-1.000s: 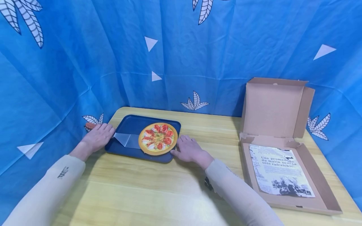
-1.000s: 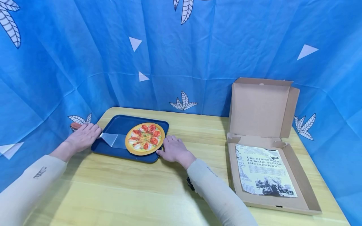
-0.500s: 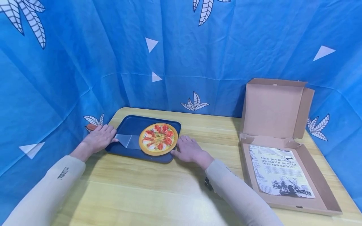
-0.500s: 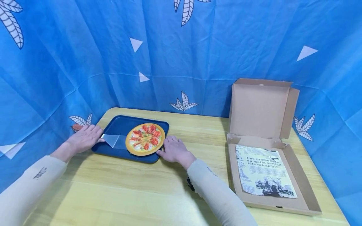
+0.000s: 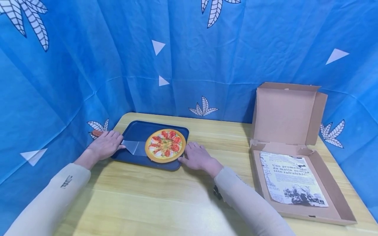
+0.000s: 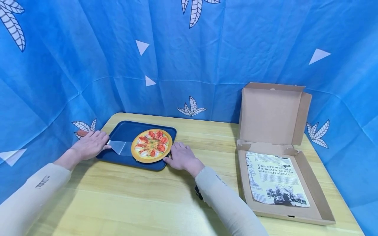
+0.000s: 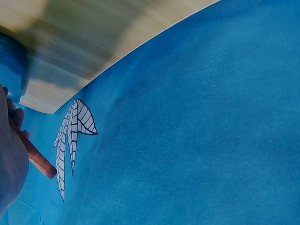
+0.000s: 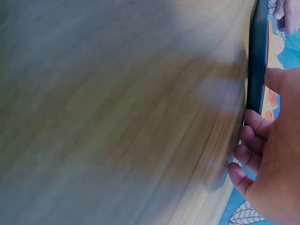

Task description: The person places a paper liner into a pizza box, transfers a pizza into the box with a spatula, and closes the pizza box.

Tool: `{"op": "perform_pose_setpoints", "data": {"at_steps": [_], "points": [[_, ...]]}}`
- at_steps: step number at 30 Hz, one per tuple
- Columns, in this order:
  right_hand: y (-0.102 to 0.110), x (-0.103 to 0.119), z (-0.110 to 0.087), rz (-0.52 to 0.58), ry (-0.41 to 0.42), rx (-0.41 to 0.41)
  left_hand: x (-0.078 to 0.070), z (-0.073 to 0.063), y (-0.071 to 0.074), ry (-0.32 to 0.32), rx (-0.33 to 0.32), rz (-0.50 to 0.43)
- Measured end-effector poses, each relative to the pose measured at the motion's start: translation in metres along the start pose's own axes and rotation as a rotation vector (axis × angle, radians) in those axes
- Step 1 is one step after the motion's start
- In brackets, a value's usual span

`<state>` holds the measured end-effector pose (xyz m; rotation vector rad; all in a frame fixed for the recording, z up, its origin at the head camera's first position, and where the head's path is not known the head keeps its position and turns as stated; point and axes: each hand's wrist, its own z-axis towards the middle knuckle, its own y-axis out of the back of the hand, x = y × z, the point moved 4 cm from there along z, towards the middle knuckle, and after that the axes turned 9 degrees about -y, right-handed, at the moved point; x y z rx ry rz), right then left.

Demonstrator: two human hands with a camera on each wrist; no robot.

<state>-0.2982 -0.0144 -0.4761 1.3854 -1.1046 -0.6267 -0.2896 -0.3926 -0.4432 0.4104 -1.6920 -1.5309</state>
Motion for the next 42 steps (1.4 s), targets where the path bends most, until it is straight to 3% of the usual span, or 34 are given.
{"op": "perform_pose_setpoints", "data": {"at_steps": [5,19,32,42], "points": [[-0.004,-0.002,0.003,-0.003,0.003,-0.004,-0.002,0.0,0.003,-0.005,-0.017,0.005],[-0.008,-0.004,0.006,-0.007,-0.011,0.012,-0.011,0.011,0.01,0.044,0.044,-0.051],[-0.006,-0.002,0.004,-0.014,-0.011,0.016,-0.011,0.015,0.005,0.039,0.031,-0.014],[-0.007,-0.001,0.002,-0.07,-0.009,0.01,-0.013,0.018,0.005,0.064,0.07,-0.06]]}}
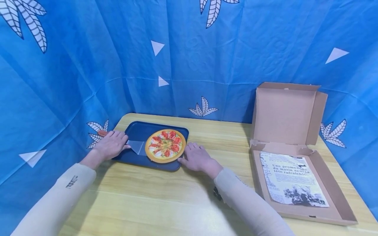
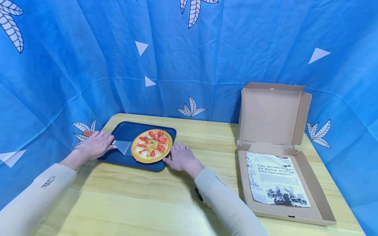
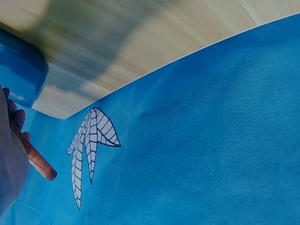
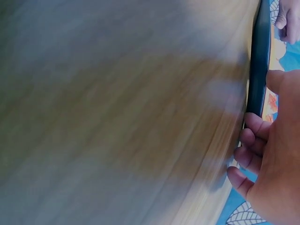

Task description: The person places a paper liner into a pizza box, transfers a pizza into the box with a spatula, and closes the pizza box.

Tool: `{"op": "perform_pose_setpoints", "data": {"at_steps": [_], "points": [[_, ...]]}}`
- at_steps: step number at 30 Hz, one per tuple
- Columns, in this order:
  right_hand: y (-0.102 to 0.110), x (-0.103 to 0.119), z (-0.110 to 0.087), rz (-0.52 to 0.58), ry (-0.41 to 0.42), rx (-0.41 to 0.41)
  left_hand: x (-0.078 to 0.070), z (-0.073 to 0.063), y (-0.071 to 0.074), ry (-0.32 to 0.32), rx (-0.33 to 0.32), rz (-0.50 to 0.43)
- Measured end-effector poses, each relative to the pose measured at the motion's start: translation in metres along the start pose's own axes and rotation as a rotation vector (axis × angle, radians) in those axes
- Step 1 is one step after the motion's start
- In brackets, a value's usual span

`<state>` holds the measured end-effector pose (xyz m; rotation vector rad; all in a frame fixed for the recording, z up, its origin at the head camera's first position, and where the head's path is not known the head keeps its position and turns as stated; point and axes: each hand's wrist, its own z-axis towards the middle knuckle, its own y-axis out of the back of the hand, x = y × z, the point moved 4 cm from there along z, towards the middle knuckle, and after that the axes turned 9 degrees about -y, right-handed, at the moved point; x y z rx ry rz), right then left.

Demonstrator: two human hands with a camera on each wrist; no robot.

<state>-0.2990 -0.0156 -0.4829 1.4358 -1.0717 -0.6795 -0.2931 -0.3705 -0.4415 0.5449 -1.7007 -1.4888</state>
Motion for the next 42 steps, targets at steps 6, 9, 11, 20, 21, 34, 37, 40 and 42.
{"op": "perform_pose_setpoints", "data": {"at_steps": [6,9,11,20,21,34,37,40,42], "points": [[0.005,0.003,-0.006,-0.004,0.002,-0.008,-0.005,0.002,0.003,-0.007,0.009,-0.003],[0.006,0.004,-0.007,0.001,0.002,-0.008,-0.006,0.003,0.004,-0.008,0.013,0.008],[0.005,0.004,-0.006,0.002,0.001,-0.006,-0.007,0.003,0.004,-0.006,0.016,0.012],[0.005,0.004,-0.007,-0.001,0.008,-0.005,-0.008,0.003,0.005,-0.004,0.004,0.018],[0.006,0.004,-0.007,0.0,0.008,-0.005,-0.008,0.003,0.005,-0.005,0.002,0.019],[0.005,0.003,-0.006,0.01,0.003,-0.017,-0.013,0.009,0.005,-0.031,-0.056,0.015],[0.005,0.003,-0.007,0.006,0.002,-0.018,-0.015,0.01,0.005,-0.04,-0.08,0.021],[0.006,0.003,-0.007,0.002,0.005,-0.017,-0.017,0.01,0.005,-0.043,-0.092,0.031],[0.006,0.003,-0.008,0.004,0.006,-0.015,-0.019,0.011,0.006,-0.045,-0.098,0.035]]}}
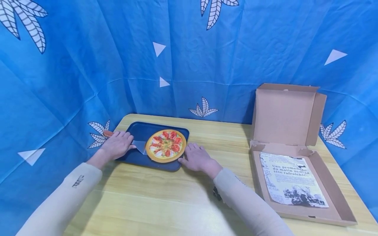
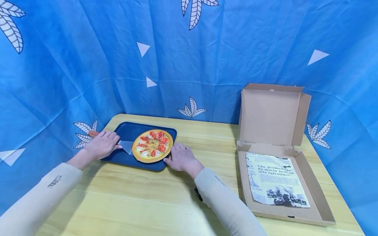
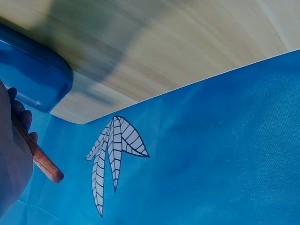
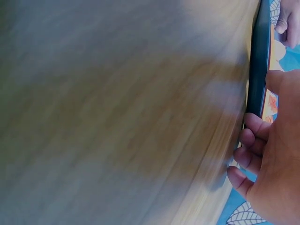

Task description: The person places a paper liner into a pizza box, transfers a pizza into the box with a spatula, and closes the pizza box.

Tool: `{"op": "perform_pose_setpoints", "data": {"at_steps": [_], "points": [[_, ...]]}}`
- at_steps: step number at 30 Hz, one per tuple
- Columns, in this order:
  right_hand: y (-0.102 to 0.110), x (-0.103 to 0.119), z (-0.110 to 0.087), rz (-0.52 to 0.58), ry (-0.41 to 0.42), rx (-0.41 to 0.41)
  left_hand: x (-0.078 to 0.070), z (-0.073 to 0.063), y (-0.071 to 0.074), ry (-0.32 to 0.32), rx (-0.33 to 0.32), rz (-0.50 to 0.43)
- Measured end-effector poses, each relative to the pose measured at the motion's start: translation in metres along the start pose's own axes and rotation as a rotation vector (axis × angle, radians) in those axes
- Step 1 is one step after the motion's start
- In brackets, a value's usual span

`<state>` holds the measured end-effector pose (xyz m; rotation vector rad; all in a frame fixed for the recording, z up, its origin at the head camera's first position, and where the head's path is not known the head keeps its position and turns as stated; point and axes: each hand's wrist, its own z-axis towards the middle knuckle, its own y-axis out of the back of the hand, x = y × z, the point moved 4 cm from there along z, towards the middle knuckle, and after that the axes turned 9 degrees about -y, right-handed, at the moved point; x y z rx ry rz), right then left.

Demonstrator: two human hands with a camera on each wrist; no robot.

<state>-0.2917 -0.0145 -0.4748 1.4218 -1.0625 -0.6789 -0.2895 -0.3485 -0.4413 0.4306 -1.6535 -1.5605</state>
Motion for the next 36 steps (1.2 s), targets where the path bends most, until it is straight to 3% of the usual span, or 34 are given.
{"op": "perform_pose_setpoints", "data": {"at_steps": [4,10,16,30,36], "points": [[0.0003,0.0006,-0.0001,-0.003,-0.004,0.002,-0.0017,0.0021,0.0006,0.004,-0.002,-0.002],[0.0008,0.0,-0.0003,-0.002,-0.007,0.004,-0.0041,0.0072,0.0024,0.04,0.071,-0.012],[0.0009,-0.0003,0.0003,0.004,-0.003,-0.001,-0.0055,0.0092,0.0026,0.035,0.107,0.0],[-0.0044,-0.0012,0.0013,0.023,-0.009,0.011,-0.0068,0.0084,0.0006,0.058,0.125,-0.061],[-0.0009,-0.0007,-0.0022,0.03,-0.002,-0.006,-0.0052,0.0071,-0.0046,0.059,0.09,-0.045]]}}
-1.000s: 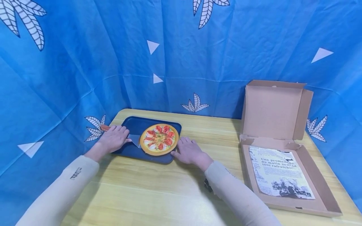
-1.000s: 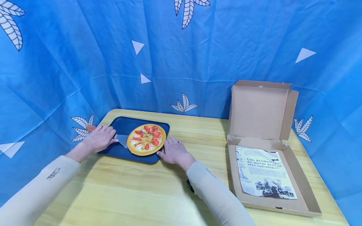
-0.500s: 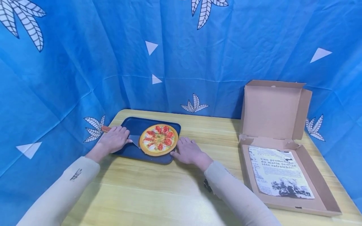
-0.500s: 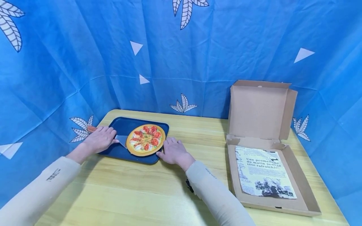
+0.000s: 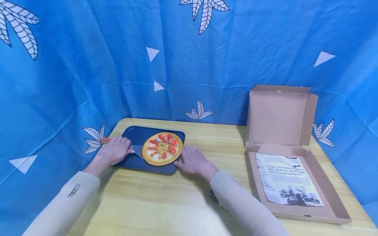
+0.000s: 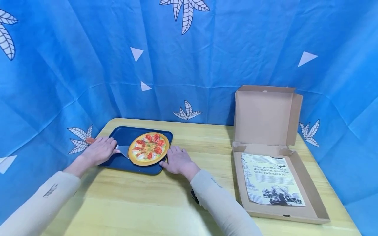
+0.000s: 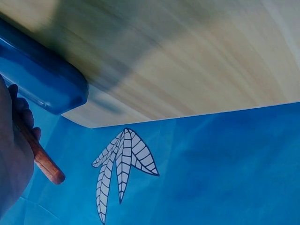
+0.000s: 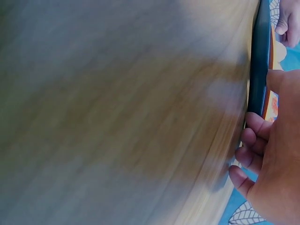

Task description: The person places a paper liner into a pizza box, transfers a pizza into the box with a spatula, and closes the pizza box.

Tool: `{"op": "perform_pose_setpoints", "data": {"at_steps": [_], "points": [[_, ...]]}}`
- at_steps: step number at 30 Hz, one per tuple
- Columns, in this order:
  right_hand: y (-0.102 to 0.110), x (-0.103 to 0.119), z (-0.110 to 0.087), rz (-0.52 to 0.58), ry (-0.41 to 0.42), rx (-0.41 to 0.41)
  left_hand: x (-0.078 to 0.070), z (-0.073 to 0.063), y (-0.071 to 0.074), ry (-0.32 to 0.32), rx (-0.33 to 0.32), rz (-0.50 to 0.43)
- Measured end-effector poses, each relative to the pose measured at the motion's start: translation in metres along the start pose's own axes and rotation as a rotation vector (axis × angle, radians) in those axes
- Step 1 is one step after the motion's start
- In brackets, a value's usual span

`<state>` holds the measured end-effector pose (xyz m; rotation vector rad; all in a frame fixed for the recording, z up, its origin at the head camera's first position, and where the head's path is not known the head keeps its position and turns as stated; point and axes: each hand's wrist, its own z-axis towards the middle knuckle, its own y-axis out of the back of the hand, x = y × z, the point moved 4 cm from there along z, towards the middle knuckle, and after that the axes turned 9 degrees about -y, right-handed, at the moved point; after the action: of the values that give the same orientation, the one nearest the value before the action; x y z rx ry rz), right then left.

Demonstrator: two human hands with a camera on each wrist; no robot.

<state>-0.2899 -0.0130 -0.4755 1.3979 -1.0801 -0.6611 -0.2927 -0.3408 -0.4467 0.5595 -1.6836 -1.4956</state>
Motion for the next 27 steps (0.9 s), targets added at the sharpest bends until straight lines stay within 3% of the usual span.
{"op": "perform_pose_setpoints", "data": {"at_steps": [10,27], "points": [[-0.0077,0.0017,0.0008,-0.022,0.0,-0.013,-0.0026,-0.005,-0.0059,0.032,-0.016,-0.023],[-0.0102,-0.0024,0.0044,0.0,-0.011,-0.011,-0.0066,-0.0025,0.0023,0.044,-0.014,0.012]]}}
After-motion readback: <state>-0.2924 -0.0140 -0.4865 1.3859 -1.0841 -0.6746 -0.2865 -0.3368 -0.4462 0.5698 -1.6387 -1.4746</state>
